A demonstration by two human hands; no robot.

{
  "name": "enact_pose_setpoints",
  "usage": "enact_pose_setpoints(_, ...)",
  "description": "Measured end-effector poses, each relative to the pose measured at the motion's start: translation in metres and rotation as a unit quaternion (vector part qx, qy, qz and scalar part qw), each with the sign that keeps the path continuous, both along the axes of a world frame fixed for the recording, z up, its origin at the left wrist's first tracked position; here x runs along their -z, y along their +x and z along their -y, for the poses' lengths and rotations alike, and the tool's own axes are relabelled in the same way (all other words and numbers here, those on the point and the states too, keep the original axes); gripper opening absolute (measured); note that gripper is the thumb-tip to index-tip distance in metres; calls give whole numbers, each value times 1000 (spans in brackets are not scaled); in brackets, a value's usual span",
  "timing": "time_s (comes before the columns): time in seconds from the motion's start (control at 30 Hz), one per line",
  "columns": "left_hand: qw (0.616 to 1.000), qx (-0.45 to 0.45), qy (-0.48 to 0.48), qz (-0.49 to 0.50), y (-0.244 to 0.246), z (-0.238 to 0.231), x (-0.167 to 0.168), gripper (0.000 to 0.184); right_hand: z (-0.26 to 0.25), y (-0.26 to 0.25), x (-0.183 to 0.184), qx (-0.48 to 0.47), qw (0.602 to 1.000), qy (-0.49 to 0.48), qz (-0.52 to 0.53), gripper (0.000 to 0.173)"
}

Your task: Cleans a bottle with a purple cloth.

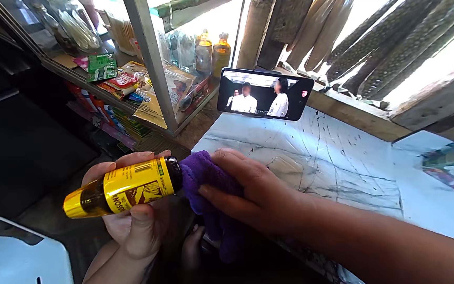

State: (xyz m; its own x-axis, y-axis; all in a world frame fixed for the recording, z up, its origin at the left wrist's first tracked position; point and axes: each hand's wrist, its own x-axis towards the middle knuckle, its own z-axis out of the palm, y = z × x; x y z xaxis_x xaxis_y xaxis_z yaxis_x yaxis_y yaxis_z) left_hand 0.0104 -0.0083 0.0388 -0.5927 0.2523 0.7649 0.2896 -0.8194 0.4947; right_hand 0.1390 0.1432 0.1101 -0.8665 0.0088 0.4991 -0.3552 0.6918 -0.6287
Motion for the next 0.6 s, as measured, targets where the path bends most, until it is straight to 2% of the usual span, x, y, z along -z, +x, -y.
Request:
enact_pose_setpoints(0.23, 1000, 7, -9, -11, 6, 0, 4, 50, 0, 1, -1, 22, 999, -33, 1, 28)
enact_pose_setpoints(0.6, 999, -32, 1, -15, 2, 6, 3, 52, 1, 0, 1, -8, 1000, 21, 18, 25)
